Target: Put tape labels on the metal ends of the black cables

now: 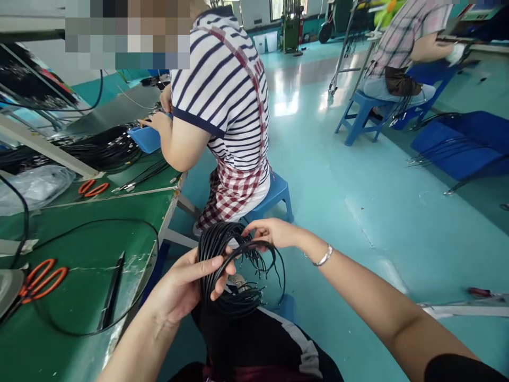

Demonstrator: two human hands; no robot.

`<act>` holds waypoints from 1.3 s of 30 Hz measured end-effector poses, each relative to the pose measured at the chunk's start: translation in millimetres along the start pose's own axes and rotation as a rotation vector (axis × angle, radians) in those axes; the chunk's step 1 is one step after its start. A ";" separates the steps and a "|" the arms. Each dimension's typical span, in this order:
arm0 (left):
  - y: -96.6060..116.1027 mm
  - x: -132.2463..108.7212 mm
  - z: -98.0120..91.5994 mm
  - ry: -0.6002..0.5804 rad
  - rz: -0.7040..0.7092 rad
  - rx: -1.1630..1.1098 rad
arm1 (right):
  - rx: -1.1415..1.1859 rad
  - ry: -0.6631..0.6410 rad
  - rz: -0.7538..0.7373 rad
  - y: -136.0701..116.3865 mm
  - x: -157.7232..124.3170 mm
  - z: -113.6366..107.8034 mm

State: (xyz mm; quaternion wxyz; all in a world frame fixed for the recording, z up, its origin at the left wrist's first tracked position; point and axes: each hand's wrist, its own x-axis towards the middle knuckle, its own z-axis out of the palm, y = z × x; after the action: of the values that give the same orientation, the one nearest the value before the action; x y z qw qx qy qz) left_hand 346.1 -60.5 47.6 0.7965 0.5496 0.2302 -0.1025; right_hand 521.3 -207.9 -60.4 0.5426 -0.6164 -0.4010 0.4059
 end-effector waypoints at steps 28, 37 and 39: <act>70.1 44.1 96.4 0.008 0.468 -0.483 | 0.011 -0.106 -0.148 -52.2 -34.8 -32.6; 108.1 30.4 76.8 0.095 0.634 -0.557 | -0.291 0.151 0.267 49.9 -69.0 -46.6; 114.4 26.2 74.5 0.043 0.670 -0.557 | -0.312 0.193 0.327 66.6 -81.4 -46.2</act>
State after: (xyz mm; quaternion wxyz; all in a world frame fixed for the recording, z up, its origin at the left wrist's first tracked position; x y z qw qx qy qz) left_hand 435.5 -84.0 151.5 0.8986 0.3603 0.0745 0.2392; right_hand 539.7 -305.9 -117.5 0.4039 -0.7854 -0.3000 0.3605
